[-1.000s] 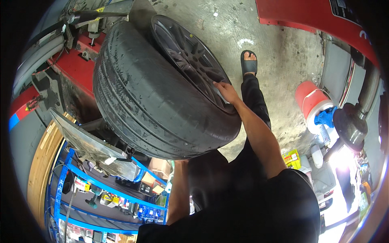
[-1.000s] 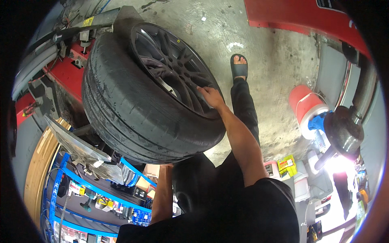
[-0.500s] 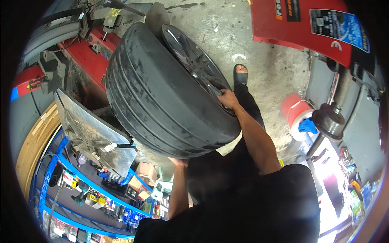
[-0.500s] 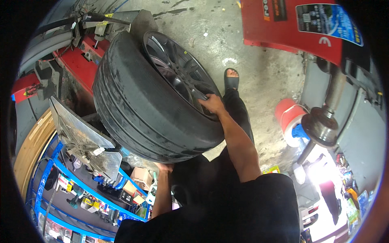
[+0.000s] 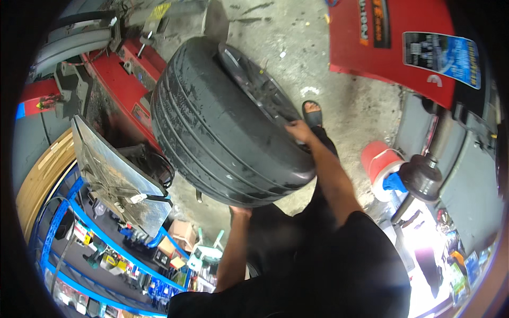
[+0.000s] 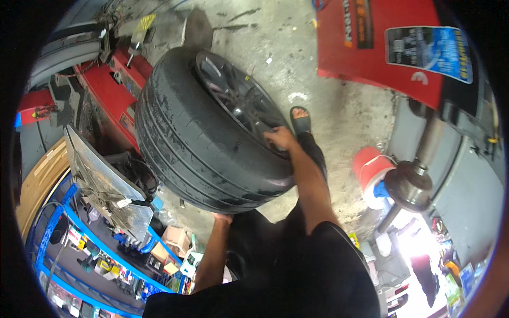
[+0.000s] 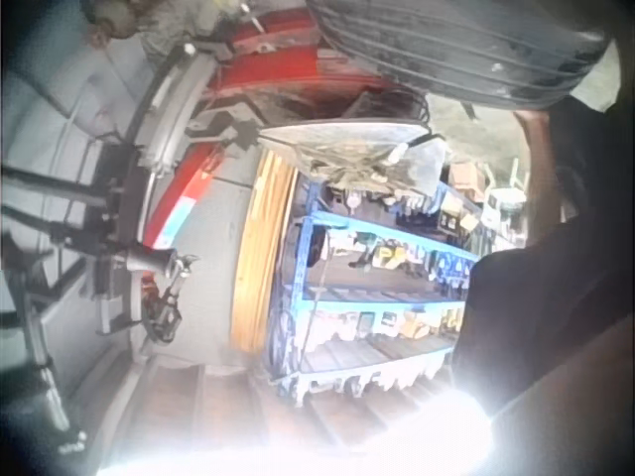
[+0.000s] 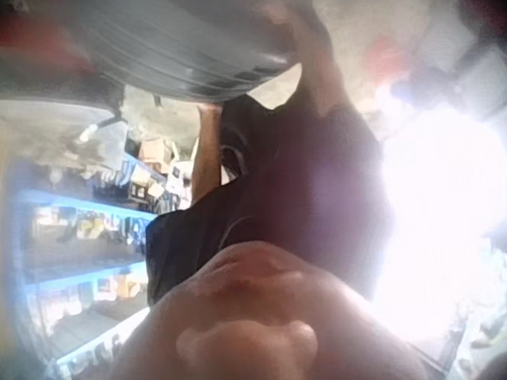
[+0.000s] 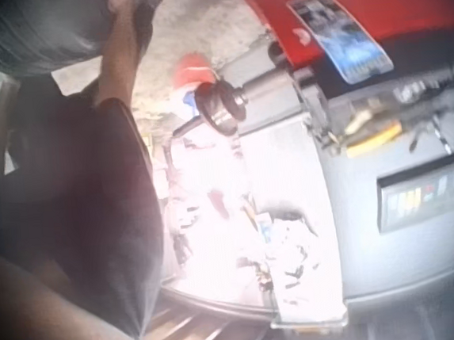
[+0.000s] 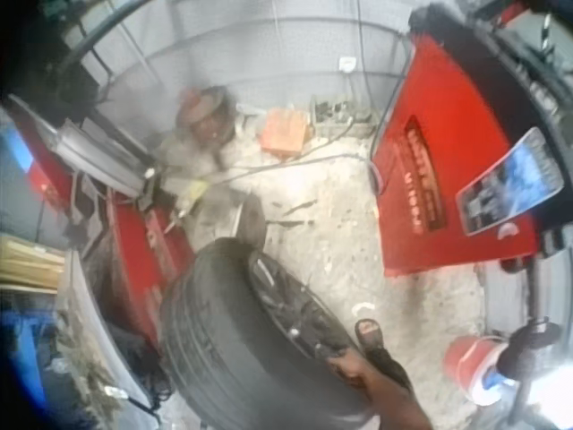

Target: The person lifts a car wheel with a tire and places it onto a tire changer. They secure the wheel, then use the machine to break the bead and remove the tire from the rim. The person removes the tire and wheel from the machine and sets them aside.

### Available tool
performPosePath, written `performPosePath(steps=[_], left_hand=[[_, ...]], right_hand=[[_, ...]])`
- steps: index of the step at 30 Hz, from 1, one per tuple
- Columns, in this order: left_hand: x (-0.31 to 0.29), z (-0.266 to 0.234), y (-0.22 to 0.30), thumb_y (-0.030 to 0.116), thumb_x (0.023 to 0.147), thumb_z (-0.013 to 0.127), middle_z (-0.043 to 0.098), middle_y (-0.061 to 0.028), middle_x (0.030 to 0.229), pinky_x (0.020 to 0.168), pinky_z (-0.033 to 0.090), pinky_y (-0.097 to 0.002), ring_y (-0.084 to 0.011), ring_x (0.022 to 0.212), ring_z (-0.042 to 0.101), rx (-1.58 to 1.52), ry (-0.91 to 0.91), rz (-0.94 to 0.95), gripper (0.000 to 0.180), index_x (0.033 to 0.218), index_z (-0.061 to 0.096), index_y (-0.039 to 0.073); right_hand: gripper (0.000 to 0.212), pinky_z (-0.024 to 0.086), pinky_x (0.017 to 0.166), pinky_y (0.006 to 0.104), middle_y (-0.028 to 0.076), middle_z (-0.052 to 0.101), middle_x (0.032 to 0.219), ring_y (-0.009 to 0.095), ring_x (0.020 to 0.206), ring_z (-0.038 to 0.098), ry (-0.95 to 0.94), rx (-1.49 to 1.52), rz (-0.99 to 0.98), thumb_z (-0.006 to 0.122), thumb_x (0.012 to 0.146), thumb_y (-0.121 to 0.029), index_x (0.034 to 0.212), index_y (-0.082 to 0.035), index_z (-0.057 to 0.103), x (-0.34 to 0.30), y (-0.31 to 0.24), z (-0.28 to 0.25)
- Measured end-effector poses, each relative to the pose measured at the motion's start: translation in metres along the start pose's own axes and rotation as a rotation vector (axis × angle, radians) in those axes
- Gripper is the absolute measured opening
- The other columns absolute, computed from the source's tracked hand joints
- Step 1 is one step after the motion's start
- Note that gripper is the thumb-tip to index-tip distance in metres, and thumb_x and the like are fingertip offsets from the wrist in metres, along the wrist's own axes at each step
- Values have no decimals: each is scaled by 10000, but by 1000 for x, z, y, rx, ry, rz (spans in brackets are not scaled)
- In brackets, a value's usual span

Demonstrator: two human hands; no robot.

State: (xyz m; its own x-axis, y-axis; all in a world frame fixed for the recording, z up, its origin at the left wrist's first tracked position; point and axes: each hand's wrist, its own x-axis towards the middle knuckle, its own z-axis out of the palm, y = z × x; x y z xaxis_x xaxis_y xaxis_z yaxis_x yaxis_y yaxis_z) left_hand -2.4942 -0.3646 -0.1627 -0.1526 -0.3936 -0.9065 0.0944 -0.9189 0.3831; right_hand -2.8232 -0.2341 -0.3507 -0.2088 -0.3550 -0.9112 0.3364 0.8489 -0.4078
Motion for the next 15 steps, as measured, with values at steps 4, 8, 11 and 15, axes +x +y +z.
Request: performPosePath(steps=[4,8,11,15], left_hand=[[-1,-16,-59,608,1101,370,373,-131,1712,1276,341,-572,-387,1531,403,0,126,-141,728,1678,359,165],[-21,-1,-45,649,1082,367,430,-140,1676,1257,365,-568,-404,1504,434,-5,253,-46,778,1645,410,113],[-66,25,11,693,1026,424,530,-128,1594,1189,439,-549,-387,1446,505,-44,329,-36,822,1581,492,90],[-103,87,87,732,1012,431,554,-125,1565,1203,408,-509,-373,1418,524,-2,107,103,850,1542,528,75]], right_hand=[[737,562,948,387,206,804,956,297,1025,779,28,-64,-71,735,878,-497,1331,82,697,18,42,-18],[761,551,983,407,263,785,1067,360,1129,749,48,-73,-77,704,894,-541,1319,90,698,-18,22,-20],[842,540,1041,397,305,719,1293,416,1208,715,41,-106,84,677,894,-645,1322,80,702,-75,-3,-4],[835,575,986,433,237,744,1282,385,1093,760,-130,-10,124,669,892,-704,1314,12,736,-126,-36,-11]])
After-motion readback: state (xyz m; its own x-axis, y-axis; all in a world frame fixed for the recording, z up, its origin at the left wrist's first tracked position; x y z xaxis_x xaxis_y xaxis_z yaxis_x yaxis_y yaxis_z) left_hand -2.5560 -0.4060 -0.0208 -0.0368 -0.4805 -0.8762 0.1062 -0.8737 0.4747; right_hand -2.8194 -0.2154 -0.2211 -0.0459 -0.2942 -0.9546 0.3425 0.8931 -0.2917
